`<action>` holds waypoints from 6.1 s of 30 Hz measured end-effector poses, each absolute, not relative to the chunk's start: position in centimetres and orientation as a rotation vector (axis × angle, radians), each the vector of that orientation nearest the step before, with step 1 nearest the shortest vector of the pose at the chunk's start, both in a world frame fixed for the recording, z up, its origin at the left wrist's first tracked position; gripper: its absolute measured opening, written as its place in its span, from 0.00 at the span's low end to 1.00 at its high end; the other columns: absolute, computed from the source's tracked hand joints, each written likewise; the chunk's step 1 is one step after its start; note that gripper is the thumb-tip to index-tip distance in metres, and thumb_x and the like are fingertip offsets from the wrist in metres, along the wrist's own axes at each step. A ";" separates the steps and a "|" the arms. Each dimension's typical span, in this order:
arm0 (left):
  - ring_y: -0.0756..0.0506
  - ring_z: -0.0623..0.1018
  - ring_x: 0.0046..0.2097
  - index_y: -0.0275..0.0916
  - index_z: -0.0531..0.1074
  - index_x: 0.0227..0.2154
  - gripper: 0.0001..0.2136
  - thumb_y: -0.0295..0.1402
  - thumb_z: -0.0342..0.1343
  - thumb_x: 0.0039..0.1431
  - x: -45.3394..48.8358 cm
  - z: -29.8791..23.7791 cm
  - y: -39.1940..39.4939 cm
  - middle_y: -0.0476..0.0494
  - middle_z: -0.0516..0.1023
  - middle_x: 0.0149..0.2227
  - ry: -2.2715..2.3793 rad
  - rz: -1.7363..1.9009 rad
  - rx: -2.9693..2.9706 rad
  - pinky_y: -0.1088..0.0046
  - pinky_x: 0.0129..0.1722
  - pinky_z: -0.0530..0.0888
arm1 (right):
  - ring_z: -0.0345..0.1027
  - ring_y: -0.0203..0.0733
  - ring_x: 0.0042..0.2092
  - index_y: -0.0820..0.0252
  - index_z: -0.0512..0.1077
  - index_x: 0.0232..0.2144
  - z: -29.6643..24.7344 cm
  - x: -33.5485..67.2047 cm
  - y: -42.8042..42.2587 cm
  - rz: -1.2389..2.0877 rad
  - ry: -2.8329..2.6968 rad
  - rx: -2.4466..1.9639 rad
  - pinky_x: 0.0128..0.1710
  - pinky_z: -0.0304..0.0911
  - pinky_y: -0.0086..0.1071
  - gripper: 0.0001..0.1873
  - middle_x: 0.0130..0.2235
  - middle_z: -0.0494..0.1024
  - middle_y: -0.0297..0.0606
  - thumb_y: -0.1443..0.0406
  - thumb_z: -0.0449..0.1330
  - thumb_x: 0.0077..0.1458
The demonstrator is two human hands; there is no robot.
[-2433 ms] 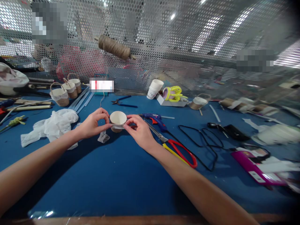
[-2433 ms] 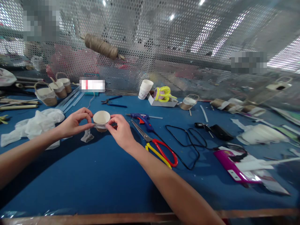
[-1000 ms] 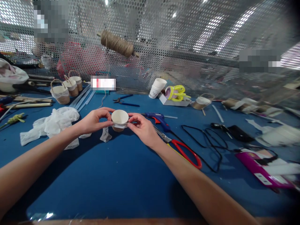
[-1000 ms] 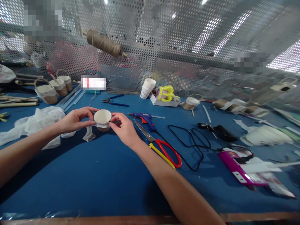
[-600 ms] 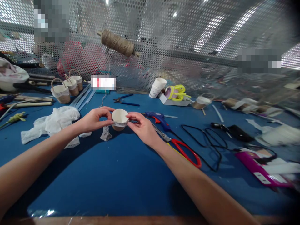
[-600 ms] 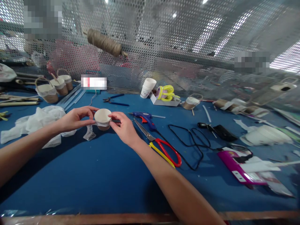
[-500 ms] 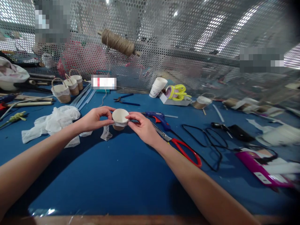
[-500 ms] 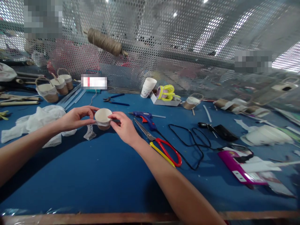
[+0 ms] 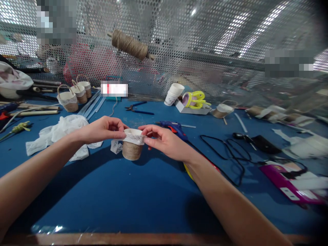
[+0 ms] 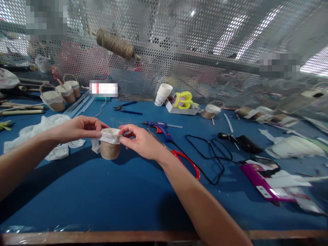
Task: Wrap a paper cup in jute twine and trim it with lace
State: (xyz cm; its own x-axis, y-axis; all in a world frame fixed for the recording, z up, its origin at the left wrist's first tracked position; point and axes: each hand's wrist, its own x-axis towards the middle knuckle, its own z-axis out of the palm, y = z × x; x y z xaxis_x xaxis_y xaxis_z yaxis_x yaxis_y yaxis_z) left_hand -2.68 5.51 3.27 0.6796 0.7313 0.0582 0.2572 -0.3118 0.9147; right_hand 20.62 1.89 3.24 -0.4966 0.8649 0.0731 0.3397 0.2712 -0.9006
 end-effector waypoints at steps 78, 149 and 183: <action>0.43 0.64 0.55 0.40 0.68 0.39 0.14 0.33 0.60 0.48 -2.1 4.1 2.6 0.44 0.64 0.55 0.633 0.214 2.016 0.65 0.55 0.58 | 0.56 0.31 0.27 0.61 0.65 0.28 4.1 21.1 -0.6 1.420 -2.046 -1.049 0.27 0.53 0.27 0.04 0.26 0.64 0.29 0.65 0.55 0.50; 0.50 0.69 0.31 0.37 0.62 0.40 0.20 0.38 0.60 0.46 0.1 1.6 1.2 0.50 0.68 0.31 0.823 0.374 1.858 0.74 0.30 0.67 | 0.64 0.41 0.44 0.58 0.66 0.32 3.3 20.7 -0.9 0.868 -2.220 -0.994 0.45 0.60 0.38 0.05 0.42 0.69 0.39 0.64 0.58 0.52; 0.56 0.64 0.19 0.36 0.64 0.27 0.13 0.40 0.59 0.48 -0.8 2.7 2.0 0.54 0.67 0.20 0.812 0.413 1.372 0.80 0.18 0.60 | 0.63 0.44 0.50 0.58 0.66 0.25 2.9 21.3 -0.3 1.073 -2.141 -0.963 0.49 0.58 0.41 0.05 0.37 0.71 0.38 0.67 0.59 0.50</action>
State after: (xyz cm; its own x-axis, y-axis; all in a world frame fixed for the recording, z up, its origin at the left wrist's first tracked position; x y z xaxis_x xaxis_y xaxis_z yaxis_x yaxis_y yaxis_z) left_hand -0.82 1.99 2.67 0.6710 0.6919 -0.2665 0.1918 0.1852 0.9638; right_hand 21.27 -0.34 2.88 -0.5896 0.7928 0.1544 0.3510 0.4237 -0.8350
